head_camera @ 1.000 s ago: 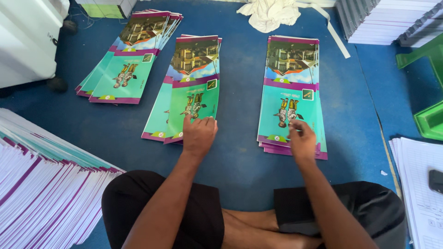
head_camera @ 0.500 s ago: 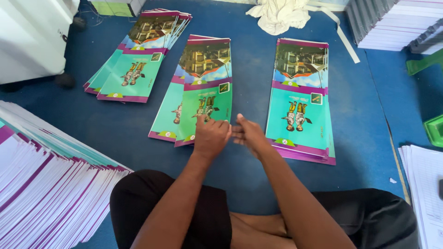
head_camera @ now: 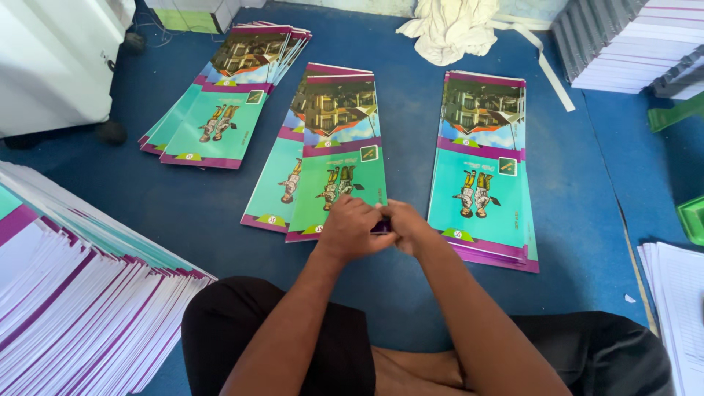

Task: The person sits on the floor and repeatedly picks up book covers from one pile, places them onto a stack of white pages, and then moves the assembled unit to a growing stack. The person continues this process, handling multiple covers and page stacks to build a larger pile of assembled books.

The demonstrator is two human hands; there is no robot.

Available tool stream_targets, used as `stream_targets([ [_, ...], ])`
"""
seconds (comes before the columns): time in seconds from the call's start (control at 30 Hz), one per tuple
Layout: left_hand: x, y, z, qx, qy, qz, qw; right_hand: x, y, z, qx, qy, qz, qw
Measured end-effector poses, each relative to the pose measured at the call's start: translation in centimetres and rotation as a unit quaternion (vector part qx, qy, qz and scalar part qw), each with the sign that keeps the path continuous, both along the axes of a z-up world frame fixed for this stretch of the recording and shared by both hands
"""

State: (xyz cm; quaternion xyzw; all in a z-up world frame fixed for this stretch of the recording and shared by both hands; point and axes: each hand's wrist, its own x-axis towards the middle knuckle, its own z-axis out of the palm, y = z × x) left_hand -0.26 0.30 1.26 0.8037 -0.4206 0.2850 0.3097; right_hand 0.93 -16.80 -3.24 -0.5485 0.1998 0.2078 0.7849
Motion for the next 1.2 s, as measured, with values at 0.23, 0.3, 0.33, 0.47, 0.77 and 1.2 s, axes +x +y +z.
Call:
stream_targets([
  [0.23, -0.5, 0.0, 1.2, -0.036, 0.006, -0.003, 0.999, -0.8, -2.1, 0.8, -0.043, -0.045, -0.012, 0.998],
  [0.3, -0.4, 0.2, 1.4, -0.064, 0.002, 0.028, 0.998, -1.2, -3.1, 0.9, -0.068, -0.044, -0.021, 0.996],
  [0.33, -0.4, 0.3, 1.5, -0.068, 0.003, 0.037, 0.997, -1.4, -3.6, 1.0, -0.082, -0.041, -0.031, 0.995],
  [0.47, -0.4, 0.4, 1.5, -0.085, 0.017, 0.061, 0.994, -2.3, -5.9, 2.0, -0.079, -0.053, -0.055, 0.994],
  [0.77, -0.2, 0.3, 1.1, -0.084, 0.028, 0.073, 0.993, -5.3, -12.9, 4.7, -0.109, -0.029, -0.139, 0.984],
  [1.2, 0.1, 0.4, 0.0, -0.077, 0.084, 0.133, 0.985, -9.1, -18.5, 5.1, -0.147, 0.003, -0.196, 0.97],
])
